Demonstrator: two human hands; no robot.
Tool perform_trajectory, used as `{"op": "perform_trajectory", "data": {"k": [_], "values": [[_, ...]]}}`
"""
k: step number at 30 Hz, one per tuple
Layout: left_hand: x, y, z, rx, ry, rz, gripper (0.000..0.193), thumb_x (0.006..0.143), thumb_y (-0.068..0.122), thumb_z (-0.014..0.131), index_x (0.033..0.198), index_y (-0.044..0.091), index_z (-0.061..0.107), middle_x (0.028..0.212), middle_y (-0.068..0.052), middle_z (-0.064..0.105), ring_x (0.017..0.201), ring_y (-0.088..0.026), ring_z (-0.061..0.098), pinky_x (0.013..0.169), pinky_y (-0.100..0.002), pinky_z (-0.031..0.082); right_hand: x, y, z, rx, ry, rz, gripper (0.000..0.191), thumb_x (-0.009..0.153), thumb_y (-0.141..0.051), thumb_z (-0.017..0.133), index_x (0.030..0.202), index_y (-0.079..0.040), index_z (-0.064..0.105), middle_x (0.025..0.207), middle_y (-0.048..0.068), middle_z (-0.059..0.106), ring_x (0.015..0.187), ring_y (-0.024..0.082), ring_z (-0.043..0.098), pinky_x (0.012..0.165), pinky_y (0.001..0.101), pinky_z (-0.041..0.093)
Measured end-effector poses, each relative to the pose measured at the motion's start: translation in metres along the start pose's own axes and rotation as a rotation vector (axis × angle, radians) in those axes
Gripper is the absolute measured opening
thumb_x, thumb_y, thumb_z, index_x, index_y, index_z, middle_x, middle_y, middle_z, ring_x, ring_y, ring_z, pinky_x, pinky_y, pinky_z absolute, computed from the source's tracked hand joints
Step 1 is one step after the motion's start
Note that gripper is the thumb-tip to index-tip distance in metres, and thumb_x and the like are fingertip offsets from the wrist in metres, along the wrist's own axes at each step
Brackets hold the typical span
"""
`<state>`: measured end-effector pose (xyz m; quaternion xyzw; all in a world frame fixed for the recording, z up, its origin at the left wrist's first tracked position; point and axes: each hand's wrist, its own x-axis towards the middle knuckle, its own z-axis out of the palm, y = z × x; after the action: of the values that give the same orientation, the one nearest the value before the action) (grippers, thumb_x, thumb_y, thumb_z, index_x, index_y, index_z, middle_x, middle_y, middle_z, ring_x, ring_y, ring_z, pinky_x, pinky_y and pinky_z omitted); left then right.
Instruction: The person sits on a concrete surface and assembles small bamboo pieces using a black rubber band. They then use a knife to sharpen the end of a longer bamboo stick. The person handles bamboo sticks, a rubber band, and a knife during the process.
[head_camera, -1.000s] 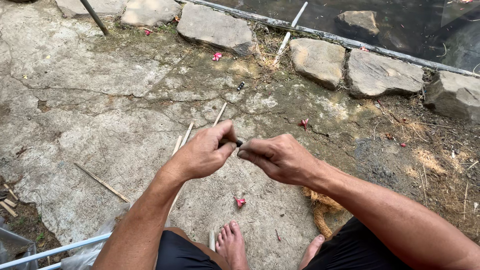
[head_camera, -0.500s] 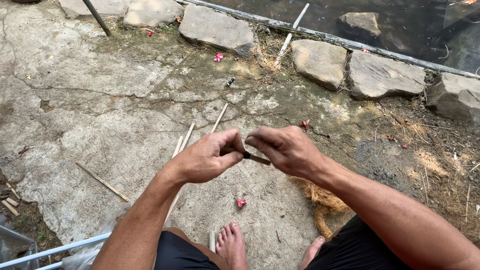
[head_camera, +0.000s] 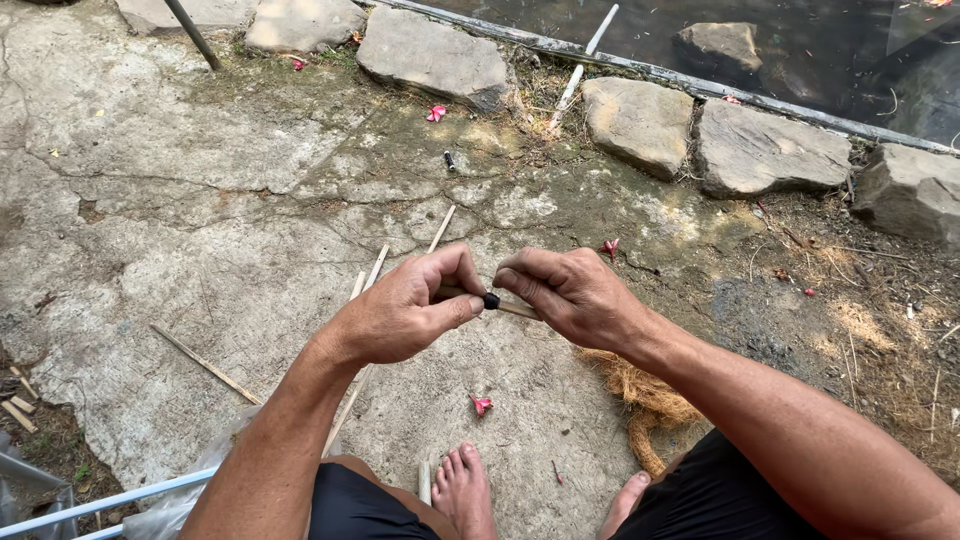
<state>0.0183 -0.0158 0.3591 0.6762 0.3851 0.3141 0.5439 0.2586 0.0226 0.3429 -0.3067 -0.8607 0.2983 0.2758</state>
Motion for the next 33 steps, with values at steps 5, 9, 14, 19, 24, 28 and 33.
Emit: {"op": "perform_trajectory", "data": {"k": [5,9,14,19,24,28,33], "values": [[-0.001,0.001,-0.003,-0.036,-0.046,-0.079,0.008,0.095,0.008,0.067,0.096,0.006,0.059,0.079,-0.001,0.062,0.073,-0.009,0.059,0.065,-0.028,0.051,0.001,0.003,-0.003,0.069,-0.113,0.153,0.029,0.103,-0.034,0.058,0.106,-0.01,0.075,0.066,0.006,0.068,0.056,0.016,0.062,0.05,0.037,0.047],[-0.002,0.004,-0.002,-0.193,-0.004,-0.017,0.007,0.097,0.008,0.064,0.099,0.005,0.059,0.08,-0.002,0.064,0.076,-0.01,0.063,0.069,-0.028,0.053,-0.001,-0.001,0.002,0.133,-0.077,0.061,0.028,0.103,-0.033,0.057,0.112,-0.011,0.074,0.074,0.004,0.072,0.057,0.012,0.063,0.048,0.0342,0.049],[0.008,0.006,0.001,0.203,0.266,-0.103,0.004,0.098,0.011,0.061,0.099,0.007,0.059,0.076,-0.003,0.061,0.067,-0.014,0.059,0.059,-0.033,0.05,-0.005,-0.009,0.006,-0.019,-0.182,0.002,0.025,0.103,-0.033,0.06,0.108,-0.014,0.075,0.068,0.002,0.072,0.051,0.01,0.062,0.047,0.0322,0.048],[0.002,0.004,0.002,0.241,0.085,-0.056,0.006,0.095,0.009,0.065,0.094,0.005,0.06,0.074,-0.002,0.063,0.067,-0.011,0.059,0.059,-0.03,0.049,0.0,-0.005,-0.004,0.026,-0.01,-0.04,0.022,0.103,-0.027,0.06,0.107,-0.012,0.075,0.071,0.001,0.072,0.05,0.012,0.062,0.043,0.0315,0.049],[0.002,0.004,-0.003,-0.13,0.155,0.048,0.005,0.096,0.009,0.062,0.098,0.006,0.06,0.078,-0.002,0.064,0.07,-0.011,0.062,0.065,-0.03,0.055,-0.003,-0.009,-0.001,0.015,-0.055,0.053,0.02,0.099,-0.027,0.063,0.104,-0.011,0.074,0.065,0.003,0.07,0.047,0.013,0.061,0.042,0.0324,0.048],[0.008,0.002,-0.001,0.294,0.196,-0.134,0.004,0.096,0.011,0.061,0.096,0.008,0.059,0.077,-0.002,0.061,0.067,-0.011,0.057,0.059,-0.03,0.049,-0.006,-0.014,0.002,0.003,-0.057,-0.163,0.022,0.103,-0.028,0.063,0.104,-0.009,0.073,0.071,0.004,0.072,0.054,0.011,0.065,0.047,0.0316,0.05],[-0.001,0.001,0.0,0.018,-0.059,-0.064,0.007,0.095,0.008,0.064,0.096,0.003,0.06,0.078,-0.004,0.059,0.068,-0.013,0.053,0.06,-0.032,0.047,0.003,-0.009,-0.005,-0.004,-0.009,0.068,0.022,0.1,-0.028,0.061,0.103,-0.011,0.075,0.067,0.004,0.073,0.049,0.016,0.065,0.042,0.0336,0.05]]}}
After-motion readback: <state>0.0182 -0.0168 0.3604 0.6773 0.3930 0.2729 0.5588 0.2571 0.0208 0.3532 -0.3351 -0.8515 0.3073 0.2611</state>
